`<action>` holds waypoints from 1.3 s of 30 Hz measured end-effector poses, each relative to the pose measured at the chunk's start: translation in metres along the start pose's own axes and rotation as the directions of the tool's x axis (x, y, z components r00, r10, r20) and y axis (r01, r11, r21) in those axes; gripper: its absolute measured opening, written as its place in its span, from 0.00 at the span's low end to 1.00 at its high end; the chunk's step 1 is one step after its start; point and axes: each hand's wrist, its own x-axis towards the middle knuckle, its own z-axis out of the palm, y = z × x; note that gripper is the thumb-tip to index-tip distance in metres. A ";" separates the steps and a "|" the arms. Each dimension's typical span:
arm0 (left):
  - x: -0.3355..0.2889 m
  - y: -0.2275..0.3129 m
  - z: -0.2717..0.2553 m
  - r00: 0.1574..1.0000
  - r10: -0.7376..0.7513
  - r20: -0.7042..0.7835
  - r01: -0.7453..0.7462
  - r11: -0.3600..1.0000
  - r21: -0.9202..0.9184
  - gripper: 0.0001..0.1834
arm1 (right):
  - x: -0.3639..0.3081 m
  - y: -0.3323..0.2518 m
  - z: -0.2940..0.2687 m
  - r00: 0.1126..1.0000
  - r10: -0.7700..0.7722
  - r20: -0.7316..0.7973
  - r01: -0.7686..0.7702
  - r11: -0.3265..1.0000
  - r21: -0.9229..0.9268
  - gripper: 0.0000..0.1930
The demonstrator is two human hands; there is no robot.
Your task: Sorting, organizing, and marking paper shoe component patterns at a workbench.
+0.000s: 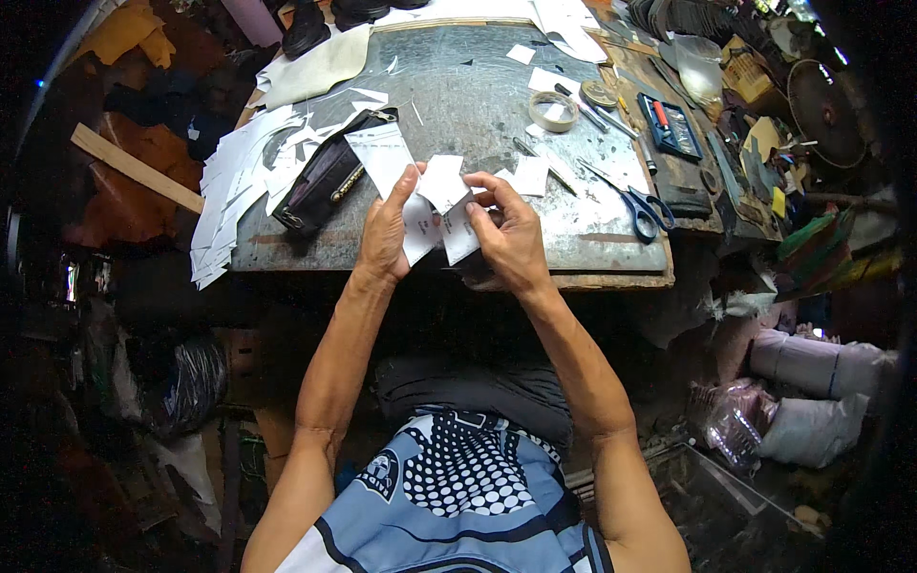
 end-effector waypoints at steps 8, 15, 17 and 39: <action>0.001 -0.001 0.001 0.969 0.242 -0.043 -0.232 0.959 0.160 0.23 | 0.004 0.006 -0.003 0.995 0.052 0.089 -0.054 0.998 0.020 0.13; 0.003 -0.002 -0.007 0.968 0.250 -0.024 -0.234 0.932 0.278 0.22 | 0.011 -0.007 -0.008 0.990 0.096 0.102 -0.099 0.995 0.022 0.15; 0.001 0.001 -0.004 0.971 0.237 -0.045 -0.217 0.940 0.262 0.22 | 0.016 -0.005 -0.013 0.984 0.134 0.120 -0.130 0.991 -0.038 0.14; 0.003 -0.005 -0.007 0.995 0.101 0.025 -0.103 0.987 0.127 0.26 | 0.021 -0.011 0.033 0.999 -0.045 0.017 0.047 0.993 -0.113 0.13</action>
